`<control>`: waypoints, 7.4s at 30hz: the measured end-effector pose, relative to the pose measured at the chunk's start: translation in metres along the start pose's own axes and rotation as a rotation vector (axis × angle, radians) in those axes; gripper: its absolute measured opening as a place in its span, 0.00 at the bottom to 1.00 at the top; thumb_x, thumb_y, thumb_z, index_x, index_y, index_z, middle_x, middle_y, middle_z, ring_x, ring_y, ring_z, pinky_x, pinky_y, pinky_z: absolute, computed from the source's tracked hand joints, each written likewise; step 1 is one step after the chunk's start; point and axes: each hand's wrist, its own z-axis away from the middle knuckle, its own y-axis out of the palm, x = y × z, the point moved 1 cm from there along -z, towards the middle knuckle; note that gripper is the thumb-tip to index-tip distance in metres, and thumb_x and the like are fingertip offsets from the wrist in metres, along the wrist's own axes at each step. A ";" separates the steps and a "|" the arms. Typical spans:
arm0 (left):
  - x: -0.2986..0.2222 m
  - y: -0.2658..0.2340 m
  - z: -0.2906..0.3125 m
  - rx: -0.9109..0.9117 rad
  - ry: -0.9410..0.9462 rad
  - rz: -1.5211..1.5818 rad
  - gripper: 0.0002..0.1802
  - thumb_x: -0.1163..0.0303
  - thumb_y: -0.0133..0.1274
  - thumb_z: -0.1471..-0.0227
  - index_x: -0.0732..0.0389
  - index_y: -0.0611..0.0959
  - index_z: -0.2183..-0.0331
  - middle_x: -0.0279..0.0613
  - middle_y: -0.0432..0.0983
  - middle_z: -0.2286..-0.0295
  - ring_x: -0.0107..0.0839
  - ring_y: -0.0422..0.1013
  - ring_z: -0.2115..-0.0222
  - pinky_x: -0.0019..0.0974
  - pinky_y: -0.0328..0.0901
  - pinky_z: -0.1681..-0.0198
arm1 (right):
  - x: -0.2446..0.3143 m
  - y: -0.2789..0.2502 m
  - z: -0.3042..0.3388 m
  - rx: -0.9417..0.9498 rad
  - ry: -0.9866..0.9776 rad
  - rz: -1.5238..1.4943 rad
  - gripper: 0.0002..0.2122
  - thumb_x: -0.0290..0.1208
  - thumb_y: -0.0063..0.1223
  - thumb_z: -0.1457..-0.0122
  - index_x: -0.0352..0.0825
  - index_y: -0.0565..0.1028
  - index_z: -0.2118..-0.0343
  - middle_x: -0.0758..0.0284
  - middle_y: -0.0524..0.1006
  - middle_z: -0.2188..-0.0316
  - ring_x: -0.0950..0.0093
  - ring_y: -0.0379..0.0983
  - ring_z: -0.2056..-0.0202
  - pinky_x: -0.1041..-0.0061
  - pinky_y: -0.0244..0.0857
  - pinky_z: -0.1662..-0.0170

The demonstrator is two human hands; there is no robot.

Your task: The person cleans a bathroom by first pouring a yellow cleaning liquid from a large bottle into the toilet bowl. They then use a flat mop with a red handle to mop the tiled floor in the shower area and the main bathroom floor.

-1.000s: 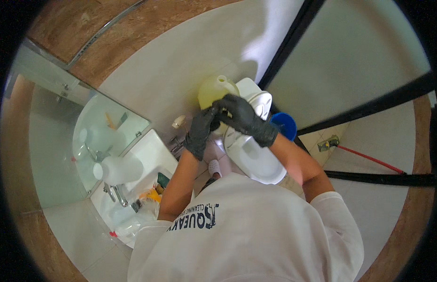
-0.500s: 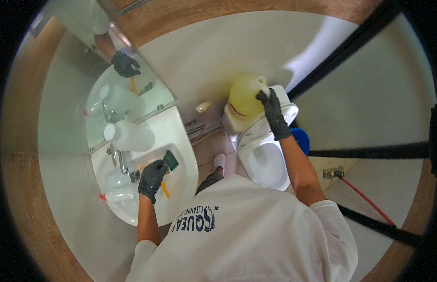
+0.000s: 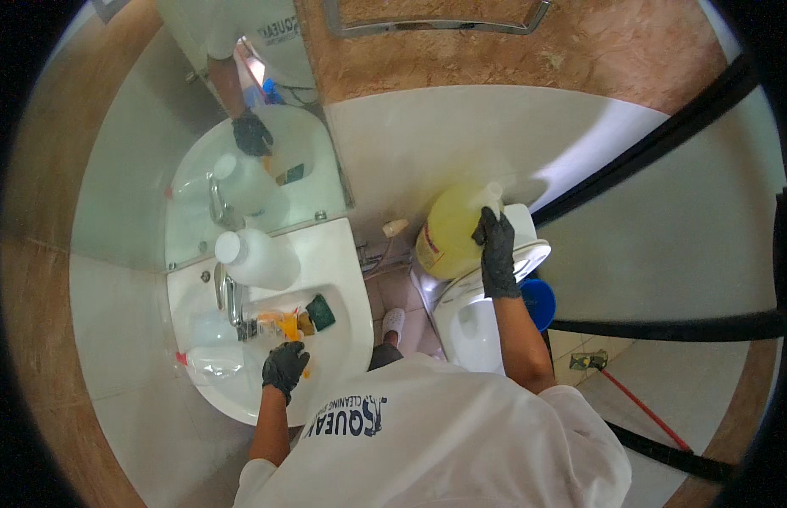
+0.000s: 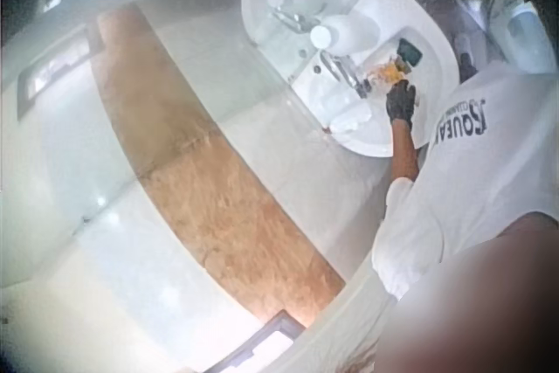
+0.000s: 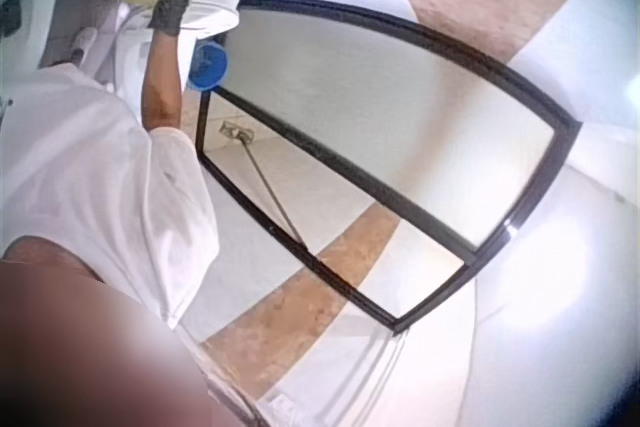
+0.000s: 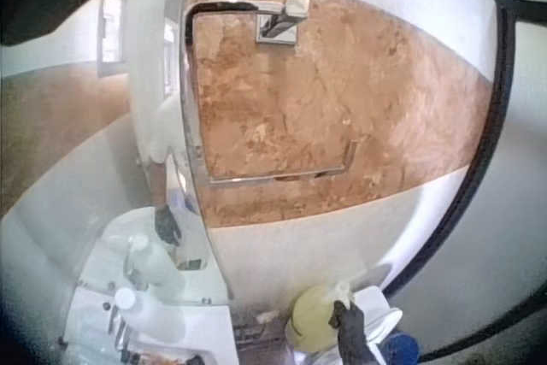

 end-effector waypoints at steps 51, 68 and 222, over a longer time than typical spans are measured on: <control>-0.140 0.106 0.001 -0.575 0.128 -0.307 0.33 0.61 0.47 0.46 0.68 0.59 0.44 0.61 0.58 0.47 0.52 0.54 0.45 0.45 0.50 0.42 | -0.296 -0.377 0.385 0.126 0.501 1.046 0.17 0.44 0.42 0.42 0.30 0.69 0.67 0.49 0.75 0.75 0.51 0.73 0.70 0.55 0.66 0.67; -0.140 0.107 -0.002 -0.622 0.122 -0.384 0.33 0.61 0.47 0.47 0.67 0.58 0.44 0.58 0.58 0.46 0.53 0.56 0.46 0.45 0.53 0.43 | -0.296 -0.308 0.298 0.326 0.383 1.115 0.19 0.44 0.42 0.43 0.28 0.69 0.66 0.47 0.74 0.70 0.50 0.72 0.65 0.56 0.65 0.61; -0.156 0.101 0.007 -0.582 -0.043 -0.253 0.32 0.64 0.50 0.50 0.62 0.60 0.46 0.52 0.56 0.46 0.53 0.66 0.55 0.48 0.63 0.54 | -0.308 -0.354 0.343 0.415 0.503 1.044 0.21 0.44 0.46 0.44 0.24 0.71 0.64 0.45 0.74 0.68 0.46 0.70 0.63 0.54 0.63 0.59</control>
